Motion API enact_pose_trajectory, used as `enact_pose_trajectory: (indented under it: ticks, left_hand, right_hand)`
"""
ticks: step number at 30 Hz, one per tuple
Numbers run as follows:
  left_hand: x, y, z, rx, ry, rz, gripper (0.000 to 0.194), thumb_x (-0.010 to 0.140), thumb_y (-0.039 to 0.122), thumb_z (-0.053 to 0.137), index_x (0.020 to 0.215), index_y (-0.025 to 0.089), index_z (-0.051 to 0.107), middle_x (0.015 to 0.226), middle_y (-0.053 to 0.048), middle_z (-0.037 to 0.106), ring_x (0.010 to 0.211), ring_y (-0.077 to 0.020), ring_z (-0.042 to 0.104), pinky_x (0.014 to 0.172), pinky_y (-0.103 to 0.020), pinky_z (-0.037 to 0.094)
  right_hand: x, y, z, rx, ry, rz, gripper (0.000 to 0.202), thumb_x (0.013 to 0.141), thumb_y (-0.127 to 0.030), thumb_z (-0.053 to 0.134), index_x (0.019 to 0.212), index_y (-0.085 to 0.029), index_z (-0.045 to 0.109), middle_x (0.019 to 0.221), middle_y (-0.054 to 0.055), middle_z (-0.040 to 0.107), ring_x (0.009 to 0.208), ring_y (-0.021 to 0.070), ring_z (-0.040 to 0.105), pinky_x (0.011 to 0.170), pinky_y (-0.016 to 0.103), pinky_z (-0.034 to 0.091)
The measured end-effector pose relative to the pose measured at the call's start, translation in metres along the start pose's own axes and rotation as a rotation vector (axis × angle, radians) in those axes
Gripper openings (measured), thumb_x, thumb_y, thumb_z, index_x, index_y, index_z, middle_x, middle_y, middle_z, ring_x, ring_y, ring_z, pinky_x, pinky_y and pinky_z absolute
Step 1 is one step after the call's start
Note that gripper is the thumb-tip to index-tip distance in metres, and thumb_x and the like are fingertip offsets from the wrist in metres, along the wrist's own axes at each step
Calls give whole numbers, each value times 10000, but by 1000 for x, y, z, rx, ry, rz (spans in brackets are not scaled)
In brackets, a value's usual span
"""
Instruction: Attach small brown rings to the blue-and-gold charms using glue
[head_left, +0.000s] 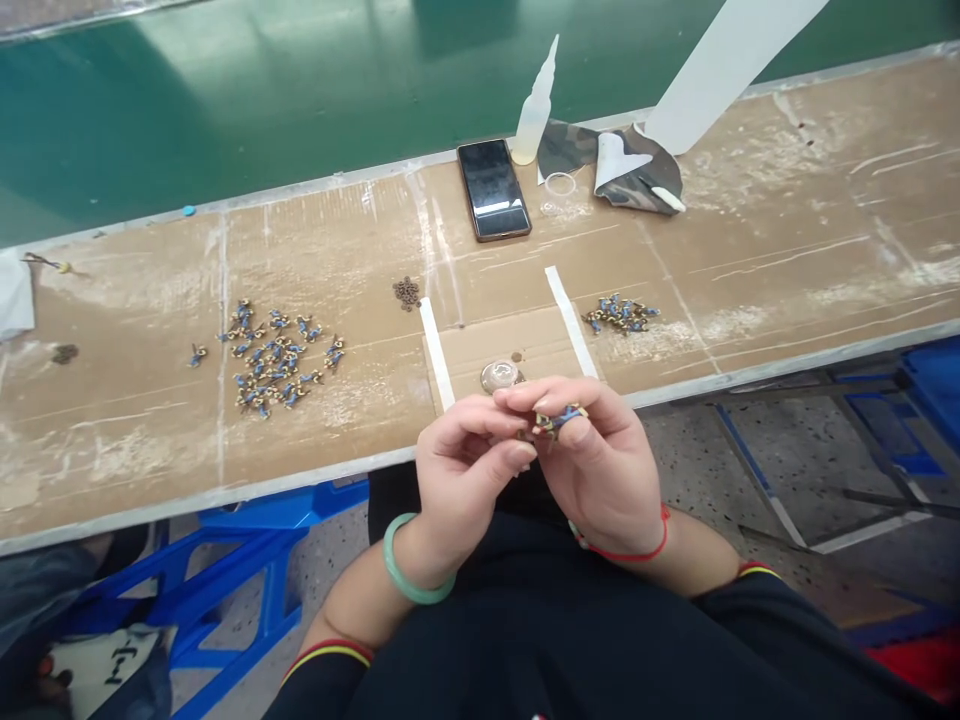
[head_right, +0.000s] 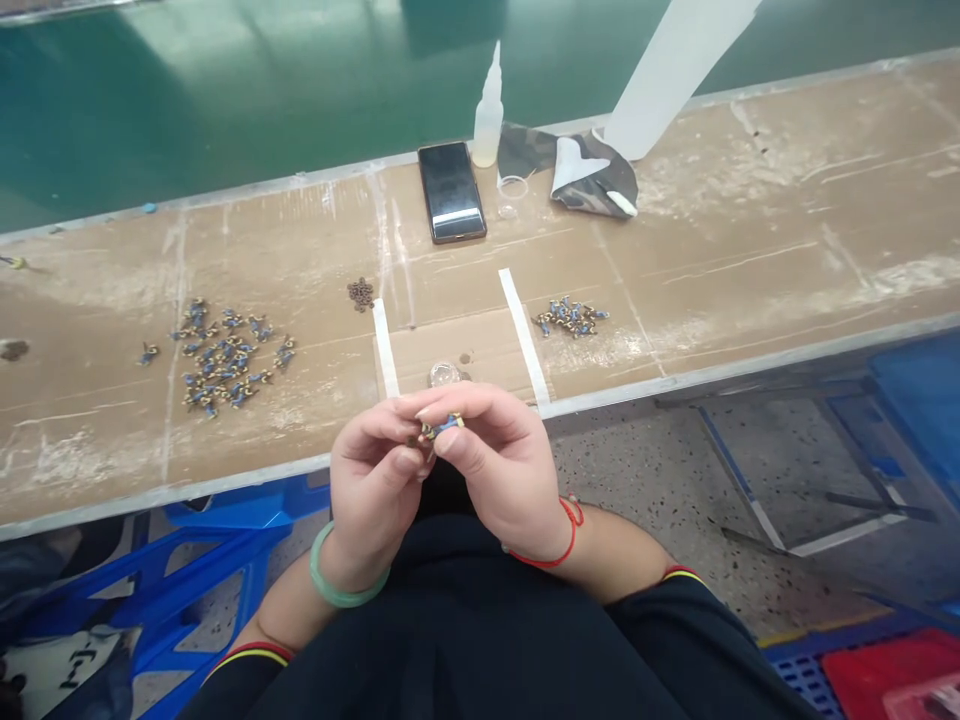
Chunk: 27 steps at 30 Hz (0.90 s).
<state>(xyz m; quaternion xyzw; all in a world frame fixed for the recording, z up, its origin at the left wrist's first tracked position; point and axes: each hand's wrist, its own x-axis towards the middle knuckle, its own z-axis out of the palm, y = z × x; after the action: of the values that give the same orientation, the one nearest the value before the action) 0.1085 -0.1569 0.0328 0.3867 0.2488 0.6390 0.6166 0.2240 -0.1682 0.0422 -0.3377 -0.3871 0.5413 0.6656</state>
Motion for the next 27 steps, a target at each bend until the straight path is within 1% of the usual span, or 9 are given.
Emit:
enact_pose_trajectory:
  ticks: [2,5,10,15,18,21,23,24,27]
  left_hand:
    - [0,3,2,-26,-16,-17,205,891,365,982,817,237,841,729,29,730,553,-50,603,499,-117,499]
    - [-1,6,4,-46,-28,-31,232,894,370,979,796,231,822,724,34,714,561,-52,603,492,-114,489]
    - [-3,7,4,-47,-33,-38,240,898,370,976,802,228,808,744,40,706,569,-51,598,496,-124,481]
    - [-7,7,1,-10,-26,-23,226,901,373,978,809,238,821,765,34,726,634,-58,657,569,-125,535]
    - [-13,6,0,29,-19,16,131,935,360,950,894,276,858,826,29,762,666,-65,695,609,-139,580]
    - [-21,3,0,78,-13,61,47,997,356,886,1037,331,889,943,14,808,671,-77,726,592,-160,610]
    - [-26,0,0,130,-23,108,123,1048,344,826,1152,361,890,1036,-3,829,691,-83,748,595,-174,628]
    - [-28,-2,-1,168,-35,144,172,1069,328,798,1214,371,881,1084,-13,836,733,-91,769,627,-184,648]
    - [-31,-4,-4,314,-68,295,308,1097,248,747,1370,365,832,1201,-42,838,992,-139,828,864,-239,710]
  right_hand:
    - [-2,-1,0,-22,-18,-51,62,972,-414,908,1015,-374,891,1039,-39,897,979,168,851,869,299,714]
    - [-4,-1,1,-44,-53,-114,81,998,-366,885,1078,-368,896,1084,-34,899,1029,167,855,947,306,715]
    - [-5,-2,1,-73,-67,-164,104,1005,-351,876,1106,-370,895,1093,-25,901,1036,178,858,957,334,725]
    - [-7,-2,-1,-119,-88,-214,130,1026,-322,853,1145,-362,887,1115,-29,897,1059,165,856,984,320,724]
    - [-10,1,-3,-195,-71,-278,145,1041,-326,831,1175,-362,872,1123,-13,892,1051,187,859,957,357,738]
    - [-12,4,-4,-290,-43,-386,155,1052,-327,813,1199,-352,857,1129,5,888,1020,198,861,899,364,741]
    - [-10,5,-2,-323,-24,-456,162,1060,-331,803,1214,-347,850,1118,8,886,996,191,864,862,346,741]
    - [-9,5,-1,-327,-19,-485,166,1065,-335,798,1223,-344,848,1110,7,885,988,185,865,851,333,742]
    - [-4,4,2,-303,-30,-545,185,1076,-333,786,1253,-330,839,1093,4,881,982,162,866,851,292,742]
